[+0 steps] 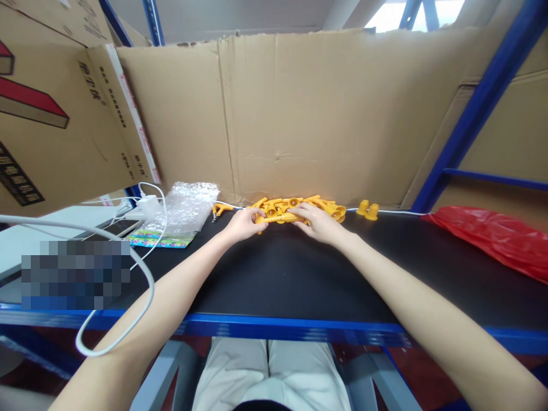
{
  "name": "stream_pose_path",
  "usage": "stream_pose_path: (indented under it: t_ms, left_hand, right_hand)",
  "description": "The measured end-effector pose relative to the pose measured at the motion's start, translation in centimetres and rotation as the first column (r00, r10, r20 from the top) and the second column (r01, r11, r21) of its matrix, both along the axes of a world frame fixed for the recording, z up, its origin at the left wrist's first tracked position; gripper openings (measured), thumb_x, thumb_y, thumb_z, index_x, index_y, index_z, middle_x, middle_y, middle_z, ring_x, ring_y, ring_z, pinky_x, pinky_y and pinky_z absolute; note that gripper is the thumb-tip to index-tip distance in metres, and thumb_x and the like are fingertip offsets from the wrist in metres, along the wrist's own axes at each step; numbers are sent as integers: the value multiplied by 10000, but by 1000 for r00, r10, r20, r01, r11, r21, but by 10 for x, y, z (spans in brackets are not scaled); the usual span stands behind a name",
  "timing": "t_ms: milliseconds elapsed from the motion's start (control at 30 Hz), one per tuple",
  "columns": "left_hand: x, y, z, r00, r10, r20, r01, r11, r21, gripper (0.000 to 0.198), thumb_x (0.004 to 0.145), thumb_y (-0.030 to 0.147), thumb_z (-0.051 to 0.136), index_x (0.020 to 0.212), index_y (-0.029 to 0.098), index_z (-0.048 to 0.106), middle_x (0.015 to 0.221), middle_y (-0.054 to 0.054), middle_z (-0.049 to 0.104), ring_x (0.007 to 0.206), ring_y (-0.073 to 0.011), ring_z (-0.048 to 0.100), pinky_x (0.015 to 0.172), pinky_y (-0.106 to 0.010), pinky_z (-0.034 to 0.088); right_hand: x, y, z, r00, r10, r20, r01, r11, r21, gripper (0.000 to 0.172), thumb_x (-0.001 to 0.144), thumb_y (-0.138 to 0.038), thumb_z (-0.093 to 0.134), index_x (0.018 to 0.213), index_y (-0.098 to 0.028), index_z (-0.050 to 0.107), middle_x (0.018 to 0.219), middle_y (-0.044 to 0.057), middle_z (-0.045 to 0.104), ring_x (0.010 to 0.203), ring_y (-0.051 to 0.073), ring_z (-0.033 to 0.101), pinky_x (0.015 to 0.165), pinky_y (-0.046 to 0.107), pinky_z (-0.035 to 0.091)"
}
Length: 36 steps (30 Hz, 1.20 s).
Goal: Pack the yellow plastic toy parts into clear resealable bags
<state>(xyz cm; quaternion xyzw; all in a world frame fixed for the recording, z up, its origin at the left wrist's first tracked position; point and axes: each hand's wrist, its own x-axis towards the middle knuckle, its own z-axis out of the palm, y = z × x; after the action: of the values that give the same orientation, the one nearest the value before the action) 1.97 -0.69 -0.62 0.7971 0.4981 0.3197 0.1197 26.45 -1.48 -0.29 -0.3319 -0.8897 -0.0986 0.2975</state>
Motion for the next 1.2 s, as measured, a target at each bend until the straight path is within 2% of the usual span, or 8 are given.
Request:
stream_pose_path:
  t_ms: [200,367,533,667,800,967,1067,1200]
  left_hand:
    - [-1,1,0,996,24,-82,-20,998,53,280,689,381,595,882,186,651,618,12,585,543,-115,499,526,-221,327]
    - [-2,-6,6,964,82,-253,-25,975,223,263,718,332,564,936,208,644,654,3,615,576,-138,546,553,-230,346]
    - [-2,-9,8,944,144,-296,-28,931,364,274,760,345,540,982,215,632,697,-9,641,626,-159,587,586,-239,370]
    - [-4,-7,7,948,166,-271,-47,917,397,271,763,340,555,992,211,623,696,-11,644,623,-159,591,575,-236,371]
    - [-6,-4,5,960,154,-235,-39,901,432,249,772,347,563,974,210,612,703,-10,645,626,-154,593,577,-234,380]
    - [-5,-4,2,960,122,-250,22,864,503,236,767,301,568,975,198,609,737,-17,657,652,-154,602,641,-252,401]
    - [-3,-4,1,960,130,-249,18,856,516,226,768,296,568,967,198,612,704,-8,646,631,-149,597,662,-260,403]
    - [-3,-4,3,958,152,-243,-8,862,506,228,776,315,568,965,198,618,654,1,629,602,-146,587,637,-252,394]
  right_hand:
    - [-1,-1,-1,1000,5,0,-5,999,-31,333,879,-250,468,1185,-166,569,1089,117,581,969,218,572,865,394,465]
    - [-5,-3,-1,999,-7,-47,2,994,-110,341,858,-270,511,1176,-172,584,1132,124,585,1036,233,554,910,418,436]
    - [-5,-1,2,982,17,-190,-61,972,-229,362,813,-289,571,1165,-206,588,1106,88,623,948,218,585,845,421,469]
    - [2,5,3,946,24,-322,-159,903,-398,473,742,-289,644,1198,-221,537,1177,88,578,857,180,607,798,398,504]
    - [6,8,4,876,30,-481,-305,808,-505,440,732,-307,658,1143,-217,529,1214,93,546,855,155,632,821,359,508]
    - [0,-3,13,839,-122,-531,-274,747,-605,335,795,-432,583,977,-153,610,934,95,672,710,162,670,790,345,518]
    - [-6,-8,16,824,-196,-531,-251,714,-654,377,807,-508,545,842,-145,638,765,85,693,626,169,668,738,336,528]
    - [-10,-7,14,780,-281,-559,-277,645,-712,451,812,-572,499,787,-138,621,712,107,694,572,179,663,700,342,537]
